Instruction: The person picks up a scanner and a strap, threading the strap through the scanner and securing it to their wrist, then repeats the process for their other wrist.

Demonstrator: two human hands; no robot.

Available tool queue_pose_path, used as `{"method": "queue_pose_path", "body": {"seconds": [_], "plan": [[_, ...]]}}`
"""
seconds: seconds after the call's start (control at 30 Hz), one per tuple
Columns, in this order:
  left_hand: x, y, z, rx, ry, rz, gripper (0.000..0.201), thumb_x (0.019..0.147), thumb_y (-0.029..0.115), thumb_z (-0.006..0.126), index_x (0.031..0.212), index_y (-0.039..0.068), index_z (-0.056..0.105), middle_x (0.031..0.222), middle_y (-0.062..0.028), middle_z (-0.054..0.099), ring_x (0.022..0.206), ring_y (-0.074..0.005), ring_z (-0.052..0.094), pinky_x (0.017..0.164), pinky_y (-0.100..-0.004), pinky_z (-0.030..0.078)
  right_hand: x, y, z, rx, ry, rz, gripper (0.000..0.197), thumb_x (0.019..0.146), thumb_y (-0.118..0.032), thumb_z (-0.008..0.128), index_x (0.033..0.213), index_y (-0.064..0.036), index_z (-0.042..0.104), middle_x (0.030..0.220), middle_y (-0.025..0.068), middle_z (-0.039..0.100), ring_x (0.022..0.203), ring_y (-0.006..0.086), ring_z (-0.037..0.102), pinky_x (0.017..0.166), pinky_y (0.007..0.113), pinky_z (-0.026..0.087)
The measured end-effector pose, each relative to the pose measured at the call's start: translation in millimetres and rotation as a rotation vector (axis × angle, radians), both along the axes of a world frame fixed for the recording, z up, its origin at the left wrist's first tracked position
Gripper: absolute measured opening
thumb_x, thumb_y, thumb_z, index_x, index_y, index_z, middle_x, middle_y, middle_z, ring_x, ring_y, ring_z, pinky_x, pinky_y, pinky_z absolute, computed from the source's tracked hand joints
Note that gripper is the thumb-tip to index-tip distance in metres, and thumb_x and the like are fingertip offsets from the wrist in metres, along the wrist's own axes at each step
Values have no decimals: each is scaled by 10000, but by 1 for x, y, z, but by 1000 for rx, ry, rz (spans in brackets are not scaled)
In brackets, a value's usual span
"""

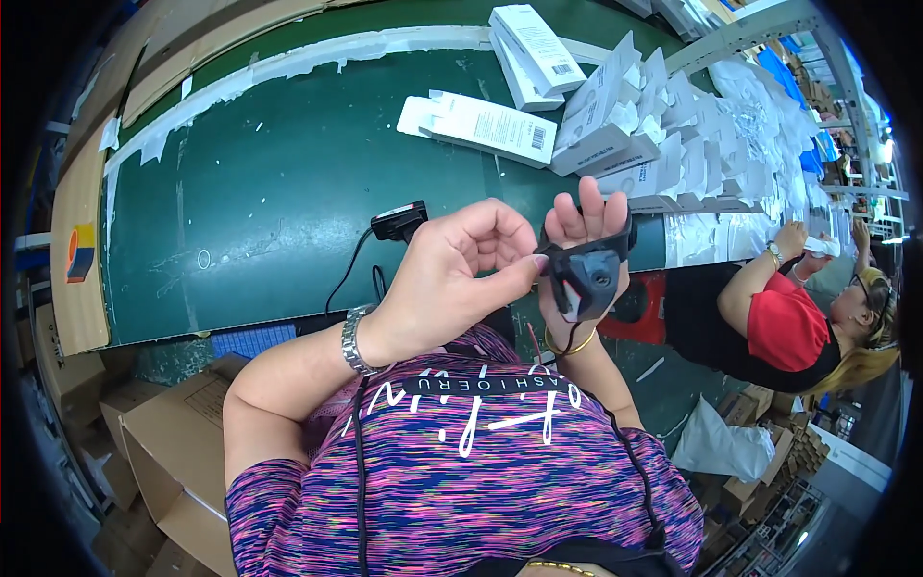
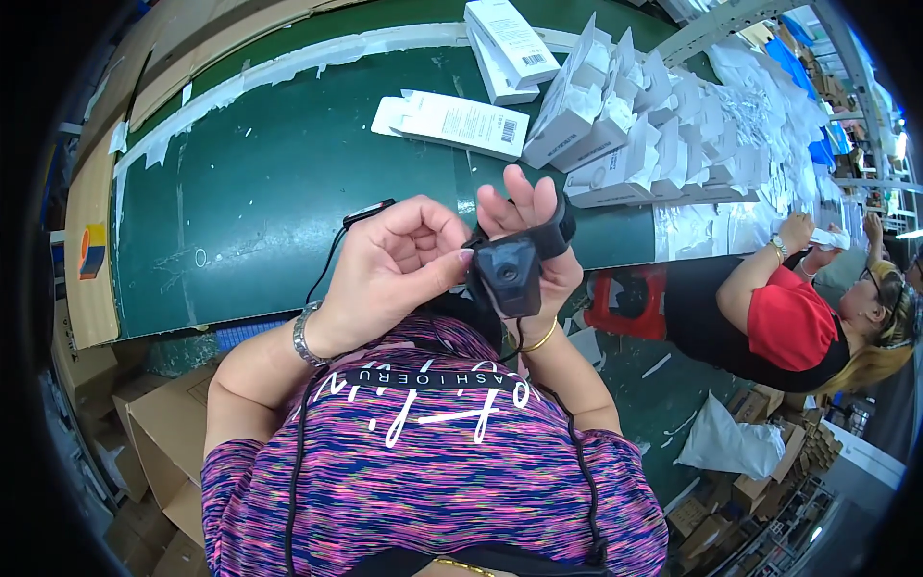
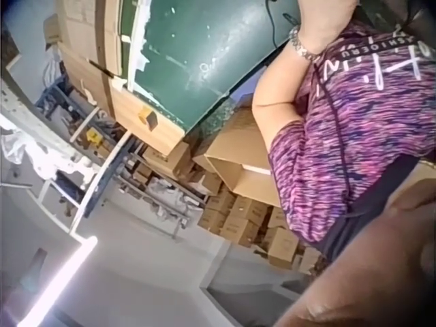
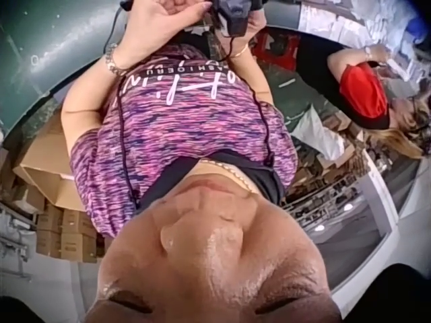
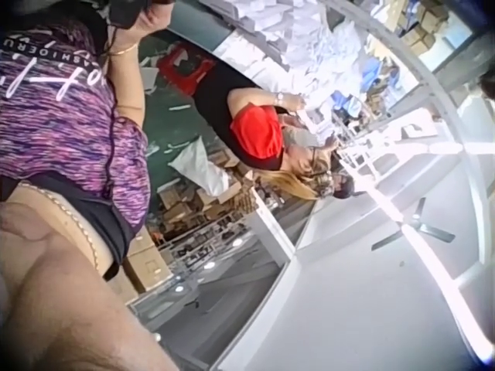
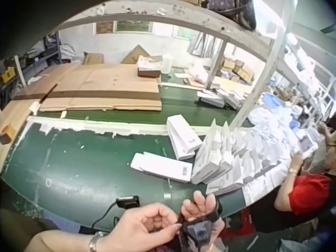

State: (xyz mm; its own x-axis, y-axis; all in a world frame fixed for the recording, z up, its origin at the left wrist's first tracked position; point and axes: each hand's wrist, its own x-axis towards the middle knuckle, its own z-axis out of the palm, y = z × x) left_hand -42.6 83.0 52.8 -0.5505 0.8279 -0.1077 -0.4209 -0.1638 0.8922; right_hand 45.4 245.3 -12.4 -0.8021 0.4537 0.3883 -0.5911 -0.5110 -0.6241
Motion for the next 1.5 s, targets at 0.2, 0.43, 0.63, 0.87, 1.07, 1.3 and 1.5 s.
{"method": "queue_pose_path", "body": {"seconds": [0.2,0.43,0.63,0.87,1.07,1.3,1.5], "plan": [[-9,3,-6,101,-129,31,208,956,-12,676,1152,-17,607,1082,-28,640,1001,-80,629,918,-227,511,-4,-7,13,91,-124,6,799,918,20,719,1590,29,287,1569,306,396,1369,417,529,1132,492,470],[-13,-5,-9,67,-114,34,209,965,-6,656,1168,-11,610,1104,-37,645,1028,-96,640,949,-242,514,-2,7,10,728,-46,-162,762,897,36,745,1553,49,356,1453,302,537,1281,408,610,1079,469,515],[-26,-10,-8,69,112,-8,164,976,19,661,1135,15,622,1080,-25,650,983,-74,623,889,-233,511,-7,0,21,827,-27,-313,573,920,51,714,1452,76,501,1394,282,600,1237,376,650,1033,434,546],[-32,-6,-13,81,-133,-91,155,978,26,669,1123,19,614,1100,-26,637,982,-71,591,893,-244,490,-16,-10,41,869,-210,-394,297,951,84,655,1247,95,678,1437,270,575,1277,361,625,1041,393,538],[-22,-5,-12,118,-170,-30,173,990,25,651,1159,18,615,1099,-36,636,1000,-88,605,895,-250,493,-19,-5,24,784,-133,-312,441,953,46,673,1384,67,583,1543,259,464,1365,362,547,1105,399,485],[-17,-3,-6,100,33,-21,198,987,44,670,1174,-12,637,1109,-48,636,949,-93,609,817,-249,513,-13,-16,25,87,-233,29,726,960,4,667,1589,21,304,1665,222,276,1483,332,405,1207,439,367],[-33,-5,2,-117,1234,248,117,1000,97,677,1053,-6,662,1101,-46,666,866,-57,624,706,-229,506,-12,-11,39,-316,-370,350,714,997,-71,637,1606,-6,270,1666,207,282,1513,316,354,1214,434,347]]}}
